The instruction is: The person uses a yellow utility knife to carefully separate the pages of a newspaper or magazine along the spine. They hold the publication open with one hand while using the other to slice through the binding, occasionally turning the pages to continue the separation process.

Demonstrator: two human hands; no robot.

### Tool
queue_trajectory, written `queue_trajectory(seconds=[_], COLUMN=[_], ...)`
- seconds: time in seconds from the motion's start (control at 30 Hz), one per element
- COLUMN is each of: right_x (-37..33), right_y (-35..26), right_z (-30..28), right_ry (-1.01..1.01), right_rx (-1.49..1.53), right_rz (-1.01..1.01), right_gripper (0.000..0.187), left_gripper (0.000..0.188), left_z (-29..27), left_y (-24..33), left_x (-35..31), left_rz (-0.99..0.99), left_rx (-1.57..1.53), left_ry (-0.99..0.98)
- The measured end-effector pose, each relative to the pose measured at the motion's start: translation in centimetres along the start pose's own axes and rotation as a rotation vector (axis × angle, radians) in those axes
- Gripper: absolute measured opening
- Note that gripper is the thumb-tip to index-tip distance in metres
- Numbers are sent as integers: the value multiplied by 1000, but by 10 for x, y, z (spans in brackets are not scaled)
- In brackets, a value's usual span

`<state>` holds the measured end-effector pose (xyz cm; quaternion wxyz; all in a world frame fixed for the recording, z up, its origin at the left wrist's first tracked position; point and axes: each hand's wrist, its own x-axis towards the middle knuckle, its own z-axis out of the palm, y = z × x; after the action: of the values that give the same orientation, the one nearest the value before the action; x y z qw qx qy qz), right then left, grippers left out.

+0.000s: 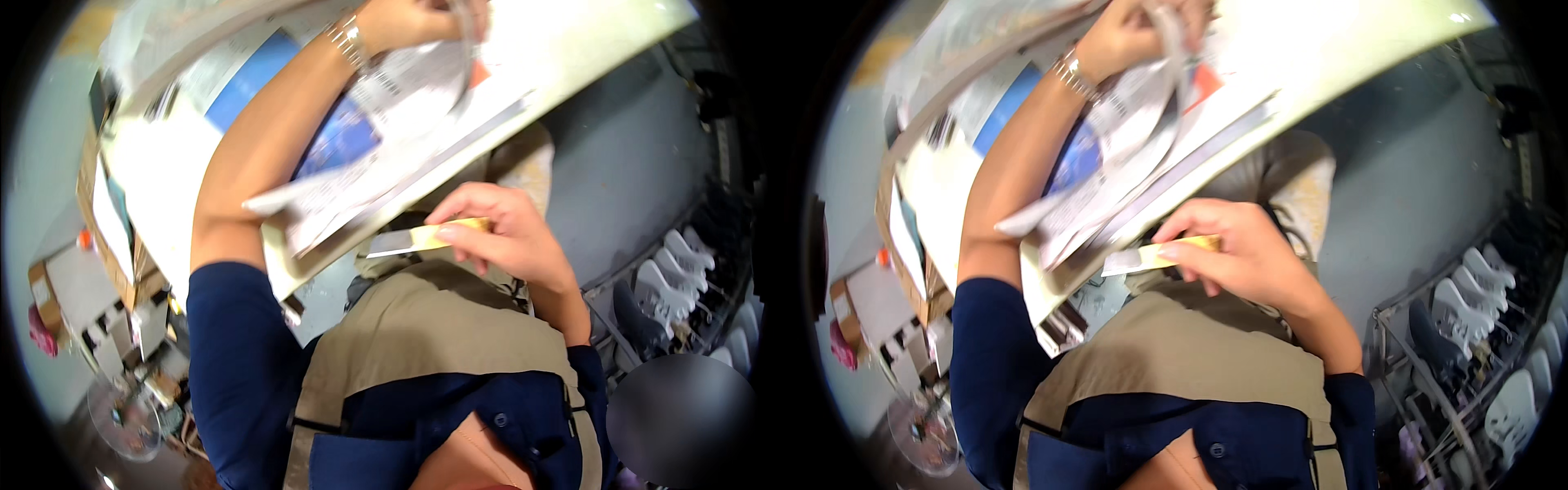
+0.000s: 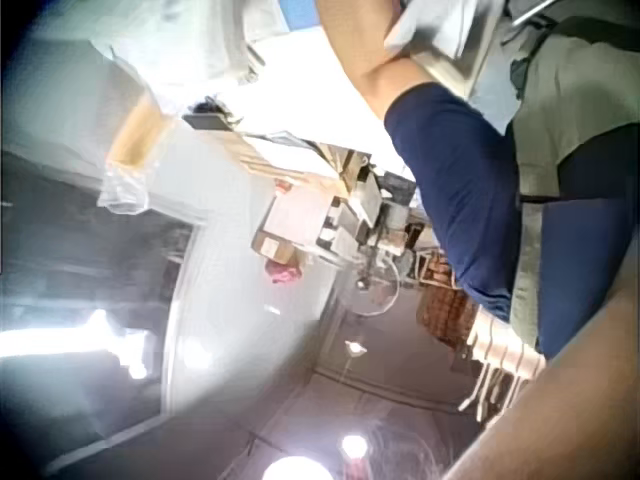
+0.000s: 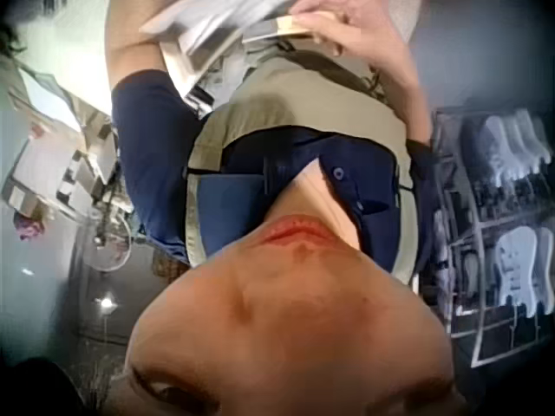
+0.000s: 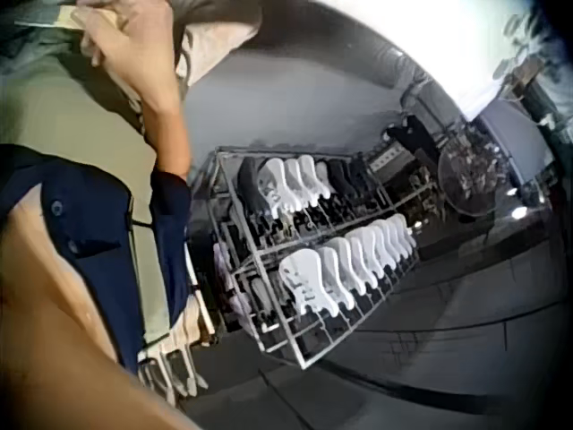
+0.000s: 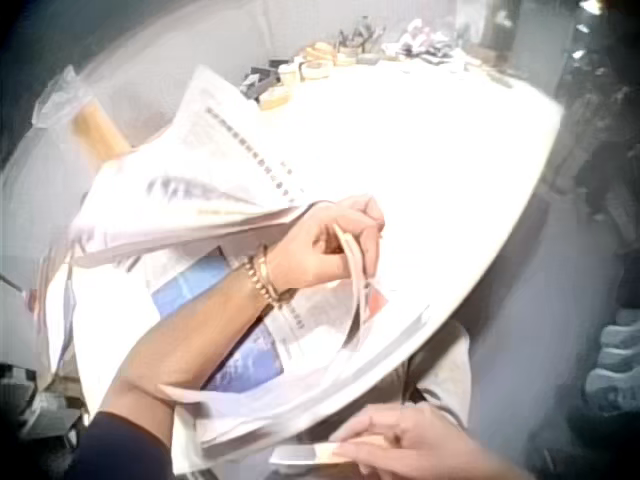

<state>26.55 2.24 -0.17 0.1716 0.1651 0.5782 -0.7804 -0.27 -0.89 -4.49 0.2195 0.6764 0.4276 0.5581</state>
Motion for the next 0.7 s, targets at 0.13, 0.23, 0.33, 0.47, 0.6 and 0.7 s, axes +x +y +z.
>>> queue_trajectory(seconds=[0.13, 0.23, 0.33, 0.47, 0.6, 0.7], right_x=[-32, -28, -19, -14, -16, -16], right_y=[-8, -5, -6, -7, -8, -13], right_z=[-40, -61, -69, -70, -69, -66], right_ry=[624, 919, 1050, 1016, 1006, 1001], right_rx=[48, -31, -163, -166, -189, -215], right_rz=[-274, -486, -499, -489, -474, -467], right_gripper=[13, 14, 15, 13, 12, 10], left_gripper=[7, 21, 25, 23, 26, 29], left_z=[-1, 10, 12, 17, 14, 19], left_y=[18, 25, 22, 30, 34, 35], left_x=[10, 9, 12, 14, 14, 11], left_rz=[-155, -264, -136, -126, -74, -121], left_rx=[130, 103, 293, 386, 380, 318], left_ry=[-212, -205, -276, -266, -208, -116])
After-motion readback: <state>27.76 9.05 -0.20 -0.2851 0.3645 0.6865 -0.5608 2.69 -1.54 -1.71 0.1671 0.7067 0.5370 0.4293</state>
